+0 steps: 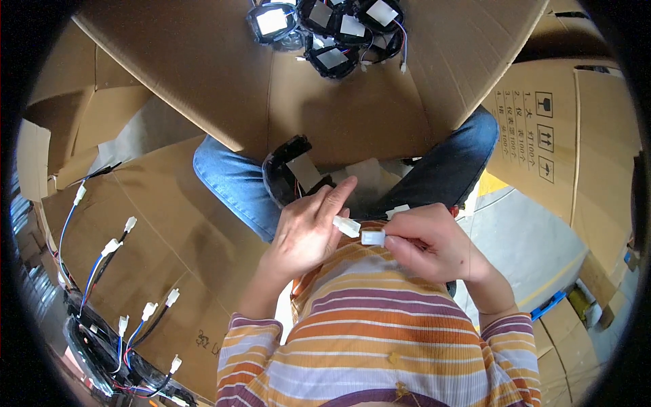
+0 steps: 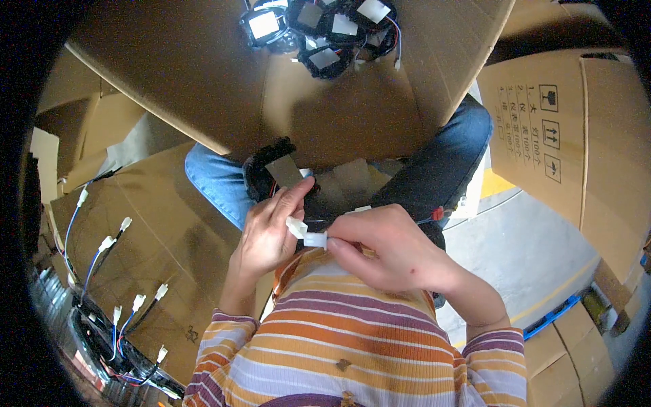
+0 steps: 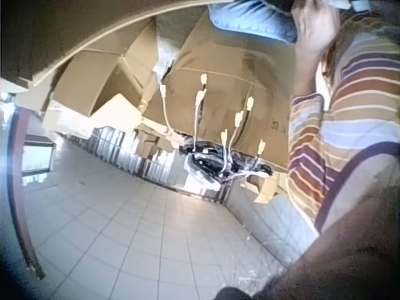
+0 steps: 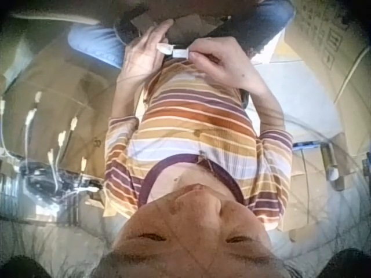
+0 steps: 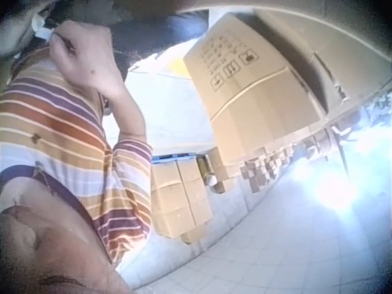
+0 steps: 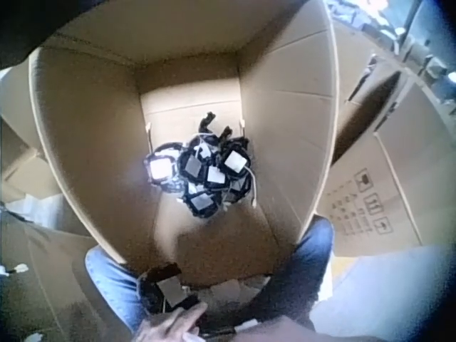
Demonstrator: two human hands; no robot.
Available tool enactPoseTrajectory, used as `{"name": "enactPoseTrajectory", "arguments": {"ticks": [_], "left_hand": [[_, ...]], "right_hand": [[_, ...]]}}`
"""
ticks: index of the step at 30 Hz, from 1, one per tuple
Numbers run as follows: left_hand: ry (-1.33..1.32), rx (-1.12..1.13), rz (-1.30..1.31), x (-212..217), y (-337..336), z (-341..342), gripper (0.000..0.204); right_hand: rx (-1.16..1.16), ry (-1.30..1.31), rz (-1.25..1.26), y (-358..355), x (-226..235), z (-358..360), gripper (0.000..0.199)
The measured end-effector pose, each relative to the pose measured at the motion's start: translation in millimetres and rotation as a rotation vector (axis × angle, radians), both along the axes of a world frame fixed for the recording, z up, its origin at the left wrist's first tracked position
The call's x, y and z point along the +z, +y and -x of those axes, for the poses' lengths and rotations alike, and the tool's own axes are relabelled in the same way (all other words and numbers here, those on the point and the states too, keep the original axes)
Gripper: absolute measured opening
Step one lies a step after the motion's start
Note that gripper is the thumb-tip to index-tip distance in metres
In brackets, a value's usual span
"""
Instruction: The person sorts headlight components by hand, placing headlights, wiring harnesses, and plastic covers into separate cardboard boxes.
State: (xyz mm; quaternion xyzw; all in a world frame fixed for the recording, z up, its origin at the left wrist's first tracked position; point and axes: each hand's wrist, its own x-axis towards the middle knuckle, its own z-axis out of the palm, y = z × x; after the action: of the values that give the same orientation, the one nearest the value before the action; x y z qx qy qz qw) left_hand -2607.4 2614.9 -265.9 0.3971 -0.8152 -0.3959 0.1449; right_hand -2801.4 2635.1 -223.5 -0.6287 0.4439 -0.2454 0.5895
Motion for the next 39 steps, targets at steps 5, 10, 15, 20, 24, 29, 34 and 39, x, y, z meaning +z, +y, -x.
{"name": "enactPoseTrajectory", "arguments": {"ticks": [5, 10, 15, 20, 24, 29, 34, 39], "left_hand": [[-0.063, 0.002, 0.116, -4, 4, 0, 0.054], [-0.071, 0.039, 0.153, -9, 1, 3, 0.051], [-0.071, 0.008, 0.123, -13, -6, 9, 0.046], [0.074, 0.023, 0.068, -18, -9, 9, 0.035], [0.3, 0.071, -0.261, -25, -16, -7, 0.016], [0.714, 0.046, -0.532, -31, -8, -16, 0.014], [0.765, 0.01, -0.529, -33, -5, -19, 0.012], [0.852, 0.014, -0.771, -27, 2, -19, 0.013]], "right_hand": [[-0.07, 0.091, 0.002, 5, -8, -11, 0.009], [-0.161, 0.281, 0.084, 9, -15, -12, 0.01], [-0.185, 0.22, 0.04, 2, -21, -13, 0.012], [-0.195, 0.195, 0.045, 1, -19, -9, 0.013], [-0.269, 0.109, -0.094, 2, 1, 21, 0.011], [-0.088, 0.028, -0.01, 8, 6, 29, 0.01], [-0.035, -0.04, 0.004, 13, 0, 31, 0.01], [-0.07, -0.036, 0.101, 12, -2, 31, 0.008]]}}
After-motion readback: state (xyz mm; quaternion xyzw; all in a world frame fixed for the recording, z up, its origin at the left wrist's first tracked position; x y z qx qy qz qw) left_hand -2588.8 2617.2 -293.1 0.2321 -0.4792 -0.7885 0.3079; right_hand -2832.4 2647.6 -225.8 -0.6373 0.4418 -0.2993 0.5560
